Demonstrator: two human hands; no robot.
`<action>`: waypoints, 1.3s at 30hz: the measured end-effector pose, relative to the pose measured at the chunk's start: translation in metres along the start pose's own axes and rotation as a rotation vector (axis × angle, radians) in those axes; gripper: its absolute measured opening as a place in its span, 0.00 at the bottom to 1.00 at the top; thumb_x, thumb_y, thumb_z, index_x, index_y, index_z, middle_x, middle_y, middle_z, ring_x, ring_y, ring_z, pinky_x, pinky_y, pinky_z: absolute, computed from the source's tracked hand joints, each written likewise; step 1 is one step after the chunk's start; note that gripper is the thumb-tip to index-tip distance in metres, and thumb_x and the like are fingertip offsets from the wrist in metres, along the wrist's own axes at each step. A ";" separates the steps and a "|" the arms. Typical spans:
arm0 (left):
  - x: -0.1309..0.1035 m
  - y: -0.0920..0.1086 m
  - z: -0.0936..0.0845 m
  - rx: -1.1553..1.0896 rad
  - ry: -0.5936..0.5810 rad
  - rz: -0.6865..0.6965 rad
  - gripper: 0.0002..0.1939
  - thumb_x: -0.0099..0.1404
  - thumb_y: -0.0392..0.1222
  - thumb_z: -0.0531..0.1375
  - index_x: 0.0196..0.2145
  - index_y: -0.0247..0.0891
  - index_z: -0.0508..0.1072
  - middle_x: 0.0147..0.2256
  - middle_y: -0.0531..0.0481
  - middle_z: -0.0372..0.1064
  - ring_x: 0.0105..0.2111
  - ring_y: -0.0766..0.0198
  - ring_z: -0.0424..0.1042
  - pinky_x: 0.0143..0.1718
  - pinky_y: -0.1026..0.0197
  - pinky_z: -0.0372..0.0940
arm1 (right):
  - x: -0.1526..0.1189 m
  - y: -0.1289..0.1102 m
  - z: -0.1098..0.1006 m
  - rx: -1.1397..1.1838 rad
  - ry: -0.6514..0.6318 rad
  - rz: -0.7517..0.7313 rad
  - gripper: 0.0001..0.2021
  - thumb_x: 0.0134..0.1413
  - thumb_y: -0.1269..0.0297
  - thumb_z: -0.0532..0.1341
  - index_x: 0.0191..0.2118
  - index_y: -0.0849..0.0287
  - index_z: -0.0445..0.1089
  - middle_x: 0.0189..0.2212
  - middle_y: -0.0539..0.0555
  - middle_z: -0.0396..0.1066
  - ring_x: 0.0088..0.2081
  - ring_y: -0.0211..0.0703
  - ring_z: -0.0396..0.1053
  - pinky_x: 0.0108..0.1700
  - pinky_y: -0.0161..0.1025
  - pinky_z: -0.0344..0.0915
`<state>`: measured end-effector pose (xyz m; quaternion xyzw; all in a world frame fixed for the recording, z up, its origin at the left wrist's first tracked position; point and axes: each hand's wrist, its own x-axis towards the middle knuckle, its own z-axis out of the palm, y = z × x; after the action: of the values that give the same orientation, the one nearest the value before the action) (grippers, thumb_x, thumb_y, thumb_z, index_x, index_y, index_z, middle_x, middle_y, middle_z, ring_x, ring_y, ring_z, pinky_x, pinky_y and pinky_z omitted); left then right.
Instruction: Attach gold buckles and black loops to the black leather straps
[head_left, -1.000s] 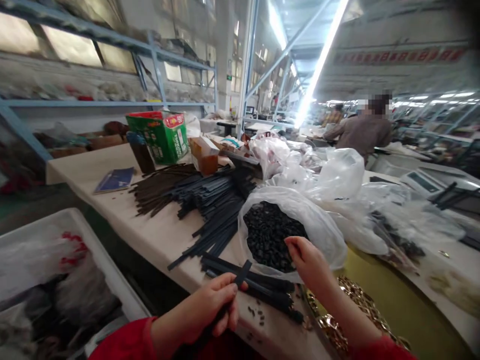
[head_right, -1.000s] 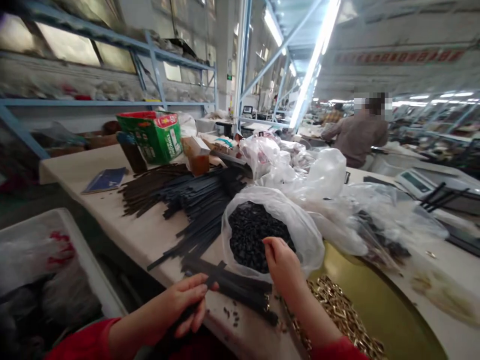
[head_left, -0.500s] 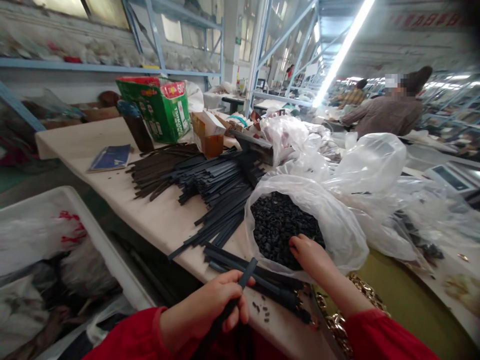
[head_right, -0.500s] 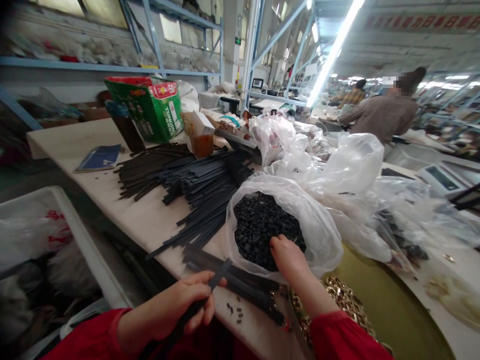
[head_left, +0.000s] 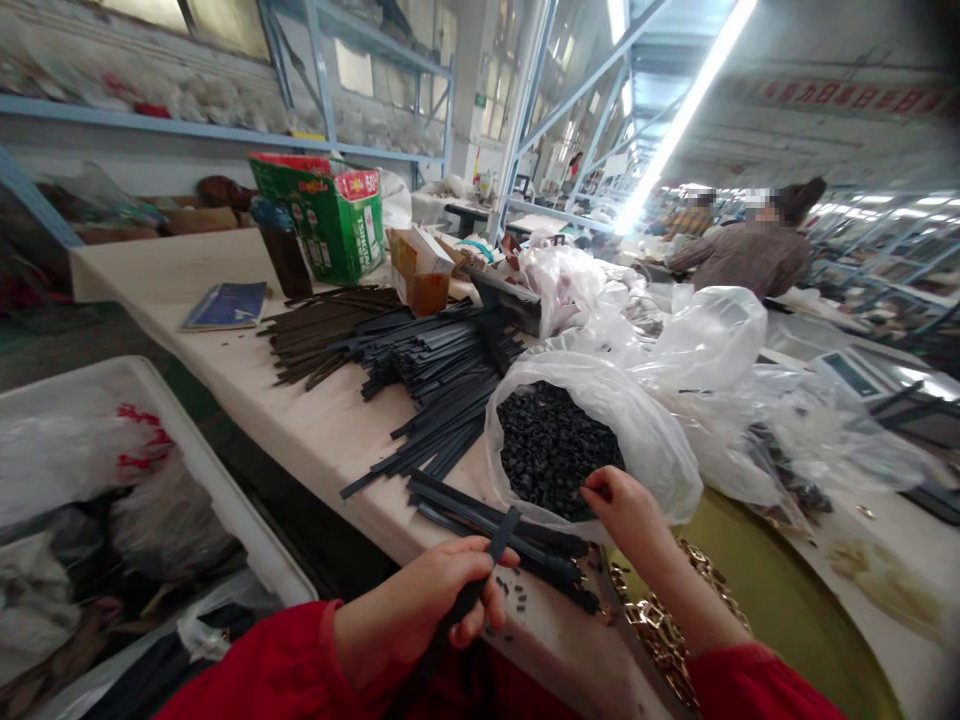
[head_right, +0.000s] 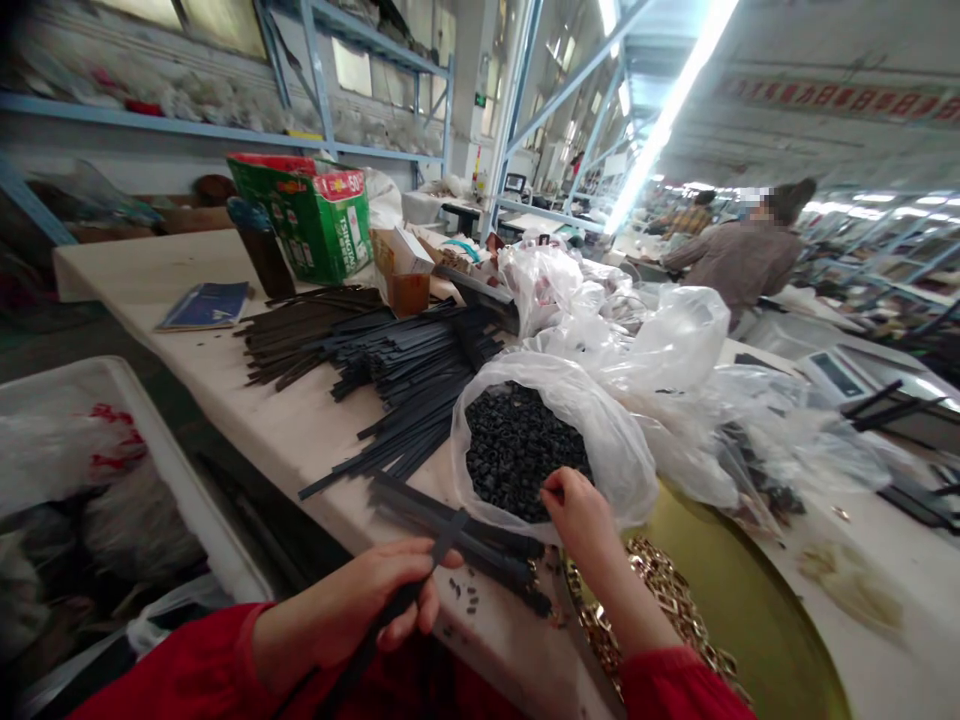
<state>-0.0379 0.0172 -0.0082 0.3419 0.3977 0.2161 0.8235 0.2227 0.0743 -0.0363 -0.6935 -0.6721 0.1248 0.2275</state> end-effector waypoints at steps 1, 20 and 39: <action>-0.002 0.000 0.003 0.026 -0.001 0.027 0.19 0.58 0.48 0.51 0.42 0.31 0.66 0.17 0.55 0.63 0.12 0.74 0.50 0.14 0.68 0.43 | -0.009 -0.010 -0.001 0.093 -0.006 0.023 0.06 0.47 0.61 0.58 0.27 0.58 0.65 0.24 0.50 0.66 0.27 0.42 0.64 0.32 0.39 0.60; -0.020 -0.010 0.021 1.035 0.076 0.378 0.13 0.61 0.41 0.49 0.27 0.37 0.71 0.24 0.52 0.67 0.25 0.64 0.63 0.25 0.67 0.52 | -0.117 -0.072 0.004 1.143 -0.136 0.370 0.14 0.37 0.58 0.69 0.33 0.58 0.73 0.23 0.46 0.69 0.27 0.35 0.64 0.33 0.33 0.61; -0.032 -0.011 0.000 0.386 -0.285 -0.225 0.10 0.58 0.45 0.52 0.33 0.35 0.63 0.18 0.59 0.62 0.13 0.74 0.56 0.18 0.70 0.52 | -0.133 -0.058 0.019 1.532 -0.327 0.737 0.12 0.36 0.62 0.70 0.28 0.61 0.71 0.21 0.45 0.64 0.23 0.31 0.61 0.27 0.29 0.61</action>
<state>-0.0561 -0.0106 0.0002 0.4733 0.3470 -0.0072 0.8096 0.1546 -0.0546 -0.0423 -0.4962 -0.1595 0.7072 0.4776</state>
